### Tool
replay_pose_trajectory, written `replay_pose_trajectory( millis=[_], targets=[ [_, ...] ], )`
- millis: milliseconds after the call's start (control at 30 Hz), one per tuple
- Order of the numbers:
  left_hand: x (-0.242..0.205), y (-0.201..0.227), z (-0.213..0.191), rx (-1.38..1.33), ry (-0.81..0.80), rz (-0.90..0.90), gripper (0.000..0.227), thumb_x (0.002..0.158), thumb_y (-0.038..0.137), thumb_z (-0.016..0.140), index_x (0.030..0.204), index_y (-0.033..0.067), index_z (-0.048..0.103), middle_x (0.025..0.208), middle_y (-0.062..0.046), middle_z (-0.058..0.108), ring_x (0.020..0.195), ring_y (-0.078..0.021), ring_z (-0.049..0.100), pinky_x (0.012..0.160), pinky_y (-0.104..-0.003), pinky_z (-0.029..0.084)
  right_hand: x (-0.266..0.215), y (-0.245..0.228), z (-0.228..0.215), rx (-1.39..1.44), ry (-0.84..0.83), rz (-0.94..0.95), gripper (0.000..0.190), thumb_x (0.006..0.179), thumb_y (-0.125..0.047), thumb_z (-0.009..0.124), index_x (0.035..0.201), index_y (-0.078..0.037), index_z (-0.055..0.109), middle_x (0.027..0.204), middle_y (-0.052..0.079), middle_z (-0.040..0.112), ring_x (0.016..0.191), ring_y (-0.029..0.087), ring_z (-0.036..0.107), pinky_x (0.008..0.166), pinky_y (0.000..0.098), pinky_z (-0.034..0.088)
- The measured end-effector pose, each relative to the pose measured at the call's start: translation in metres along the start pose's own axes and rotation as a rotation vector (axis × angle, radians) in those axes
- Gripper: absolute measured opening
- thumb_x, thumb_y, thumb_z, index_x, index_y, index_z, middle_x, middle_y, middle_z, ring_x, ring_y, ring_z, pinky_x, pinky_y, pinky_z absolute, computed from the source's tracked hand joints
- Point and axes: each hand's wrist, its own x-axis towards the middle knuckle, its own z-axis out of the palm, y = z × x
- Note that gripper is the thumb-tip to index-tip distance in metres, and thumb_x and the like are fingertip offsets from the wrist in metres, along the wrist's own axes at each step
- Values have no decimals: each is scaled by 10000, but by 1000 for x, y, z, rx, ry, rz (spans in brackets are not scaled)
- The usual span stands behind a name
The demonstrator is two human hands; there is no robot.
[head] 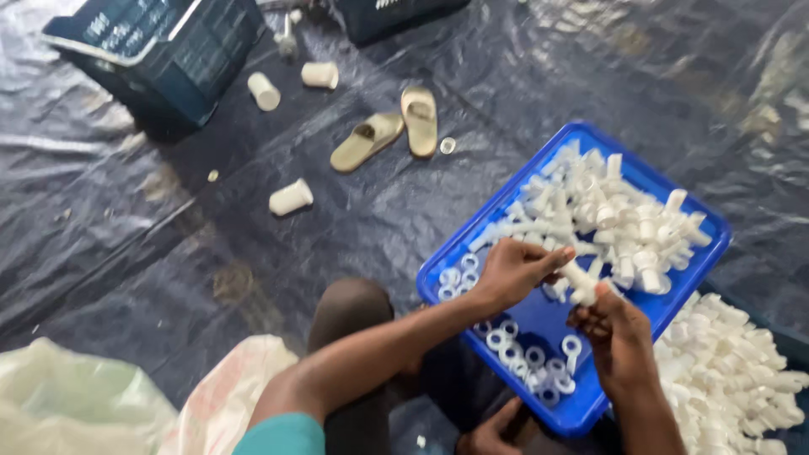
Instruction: The person sits on a tarp and assembles small white plastic components by hand. They pick up a cylindrical piece and a ring, fit them together, and place the assembled unit into a blue tray. The process is repeated continuously.
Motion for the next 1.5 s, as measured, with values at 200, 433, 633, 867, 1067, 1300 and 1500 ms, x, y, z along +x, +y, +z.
replay_pose_trajectory(
  millis=[200,433,633,867,1067,1300,1500],
  targets=[
    [-1,-24,9,-176,-96,321,359,980,364,728,1099,31,786,912,-30,789,853,-21,649,724,-233,560,-8,10,-17,162,-26,251,400,1077,-398,597,1048,-4,654,802,65,635,766,197,651,685,306,502],
    [-2,2,-2,-462,-296,135,428,999,327,719,1328,53,719,1117,-35,735,969,-93,617,856,-262,527,-24,-21,32,-277,90,-328,329,990,-181,717,1265,-6,678,1100,98,710,958,175,657,857,274,533],
    [2,-8,-1,-508,-294,72,445,989,364,726,1268,18,740,1126,-33,741,989,-81,642,878,-260,530,-47,-34,54,-1087,190,-1062,367,849,-27,866,1170,-7,689,1201,151,702,1120,280,684,990,365,549],
    [2,-14,1,-818,-403,18,392,971,302,758,1253,33,715,1174,-35,726,1104,-127,675,1012,-300,544,-44,-25,50,-983,251,-866,357,904,-113,822,1231,-20,712,1162,132,720,1008,243,681,853,366,522],
    [1,-5,-16,-580,-621,222,409,985,278,763,1304,26,710,1201,-87,742,1158,-172,681,1058,-333,532,-22,-1,26,279,-67,47,384,1075,-398,638,1124,-19,679,857,75,680,730,213,635,711,362,527],
    [6,-4,-11,-571,-438,117,376,997,273,730,1273,18,718,1225,-84,738,1170,-160,668,1039,-321,527,-39,-21,40,-846,114,-612,568,1034,-503,537,1143,35,684,882,122,671,772,219,652,719,330,517],
    [4,-20,-10,-695,-547,-25,370,1001,217,745,1301,4,703,1217,-81,721,1101,-154,654,978,-312,520,-36,-12,45,-458,53,-304,506,1072,-466,544,1062,31,643,871,111,659,748,220,632,659,357,511]
  ],
)
